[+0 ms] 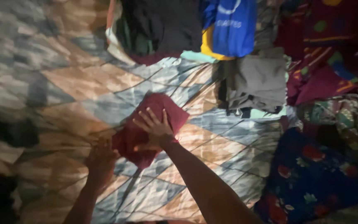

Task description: The person folds clothes on a bed by hand, picking up items like a maroon shirt, a beige garment, and black pants one by one, smoothing them out, folding them into rectangular shapes, and stacking them into piles.

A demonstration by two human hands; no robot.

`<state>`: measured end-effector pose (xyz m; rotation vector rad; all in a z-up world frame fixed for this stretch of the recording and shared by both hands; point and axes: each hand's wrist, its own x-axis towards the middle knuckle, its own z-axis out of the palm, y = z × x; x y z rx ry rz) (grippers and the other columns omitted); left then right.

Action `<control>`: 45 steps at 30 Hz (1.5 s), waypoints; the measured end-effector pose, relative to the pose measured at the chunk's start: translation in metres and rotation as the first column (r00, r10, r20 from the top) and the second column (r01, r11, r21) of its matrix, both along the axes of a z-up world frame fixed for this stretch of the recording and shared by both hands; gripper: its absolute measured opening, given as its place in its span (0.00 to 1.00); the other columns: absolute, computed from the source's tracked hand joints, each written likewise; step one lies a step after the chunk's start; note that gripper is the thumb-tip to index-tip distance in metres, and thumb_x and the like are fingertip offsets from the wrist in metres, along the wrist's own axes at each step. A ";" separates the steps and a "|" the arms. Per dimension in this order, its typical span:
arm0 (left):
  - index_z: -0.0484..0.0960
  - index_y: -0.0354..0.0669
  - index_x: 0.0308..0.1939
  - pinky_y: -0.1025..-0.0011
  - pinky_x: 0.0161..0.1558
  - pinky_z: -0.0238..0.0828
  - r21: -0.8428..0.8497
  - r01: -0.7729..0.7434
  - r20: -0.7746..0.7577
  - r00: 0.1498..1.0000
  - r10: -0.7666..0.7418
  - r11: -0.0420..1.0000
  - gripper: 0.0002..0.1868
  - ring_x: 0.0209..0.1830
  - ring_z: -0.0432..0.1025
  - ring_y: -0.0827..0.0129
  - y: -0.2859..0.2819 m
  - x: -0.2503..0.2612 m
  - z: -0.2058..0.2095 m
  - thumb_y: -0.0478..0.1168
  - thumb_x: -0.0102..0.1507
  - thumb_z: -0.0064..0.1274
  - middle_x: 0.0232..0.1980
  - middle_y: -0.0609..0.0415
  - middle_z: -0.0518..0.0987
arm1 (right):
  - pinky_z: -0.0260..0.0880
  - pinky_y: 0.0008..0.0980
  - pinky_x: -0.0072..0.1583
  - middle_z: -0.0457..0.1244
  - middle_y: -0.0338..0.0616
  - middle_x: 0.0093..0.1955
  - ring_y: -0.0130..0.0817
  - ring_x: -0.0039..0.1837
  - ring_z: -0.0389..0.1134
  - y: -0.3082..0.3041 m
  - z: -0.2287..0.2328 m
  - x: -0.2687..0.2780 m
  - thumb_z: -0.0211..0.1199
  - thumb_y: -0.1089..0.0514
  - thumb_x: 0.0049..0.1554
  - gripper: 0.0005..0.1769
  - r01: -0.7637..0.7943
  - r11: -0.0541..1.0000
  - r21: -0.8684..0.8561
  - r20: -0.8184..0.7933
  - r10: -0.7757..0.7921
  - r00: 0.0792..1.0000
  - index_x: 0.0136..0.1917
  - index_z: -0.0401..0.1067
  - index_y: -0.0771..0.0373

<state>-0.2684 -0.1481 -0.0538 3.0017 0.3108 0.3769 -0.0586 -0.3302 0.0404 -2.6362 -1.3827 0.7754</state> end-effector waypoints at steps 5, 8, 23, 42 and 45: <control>0.66 0.46 0.70 0.48 0.61 0.66 -0.117 -0.145 -0.327 0.940 0.100 0.983 0.29 0.65 0.66 0.46 -0.009 0.032 0.027 0.52 0.67 0.45 0.71 0.43 0.68 | 0.34 0.75 0.75 0.38 0.42 0.87 0.52 0.86 0.36 -0.054 -0.005 0.031 0.76 0.31 0.36 0.66 -0.325 0.931 0.168 0.105 0.311 0.945 0.82 0.48 0.37; 0.64 0.48 0.72 0.43 0.59 0.66 -0.095 -0.026 -0.165 0.986 0.010 0.995 0.30 0.65 0.65 0.44 -0.011 0.022 0.036 0.50 0.67 0.45 0.75 0.43 0.64 | 0.39 0.67 0.79 0.39 0.39 0.87 0.49 0.87 0.38 -0.072 -0.021 0.039 0.80 0.38 0.34 0.68 -0.373 0.904 0.207 0.071 0.367 0.928 0.82 0.49 0.36; 0.59 0.45 0.75 0.49 0.59 0.67 -0.216 -0.019 -0.106 0.994 -0.004 0.976 0.35 0.70 0.62 0.43 -0.029 0.032 0.071 0.51 0.66 0.45 0.77 0.39 0.58 | 0.65 0.40 0.72 0.62 0.54 0.73 0.45 0.74 0.63 -0.081 -0.037 0.048 0.71 0.49 0.58 0.39 0.464 0.744 0.481 -0.667 -0.032 0.744 0.77 0.62 0.60; 0.68 0.40 0.72 0.63 0.69 0.60 -0.969 -0.231 -0.246 0.917 -0.314 0.085 0.38 0.72 0.66 0.59 -0.073 0.083 0.054 0.61 0.65 0.48 0.71 0.47 0.73 | 0.61 0.47 0.77 0.65 0.51 0.72 0.46 0.72 0.67 -0.127 -0.040 -0.125 0.57 0.28 0.55 0.47 0.855 0.059 -0.516 -0.812 0.285 -0.509 0.75 0.63 0.63; 0.69 0.39 0.71 0.64 0.67 0.66 -0.937 -0.311 -0.348 0.872 -0.344 0.161 0.39 0.69 0.72 0.58 -0.063 0.099 0.043 0.62 0.63 0.49 0.68 0.44 0.78 | 0.61 0.53 0.76 0.64 0.55 0.70 0.52 0.71 0.65 -0.127 -0.034 -0.124 0.63 0.35 0.58 0.42 0.901 0.013 -0.434 -0.851 0.321 -0.415 0.75 0.62 0.65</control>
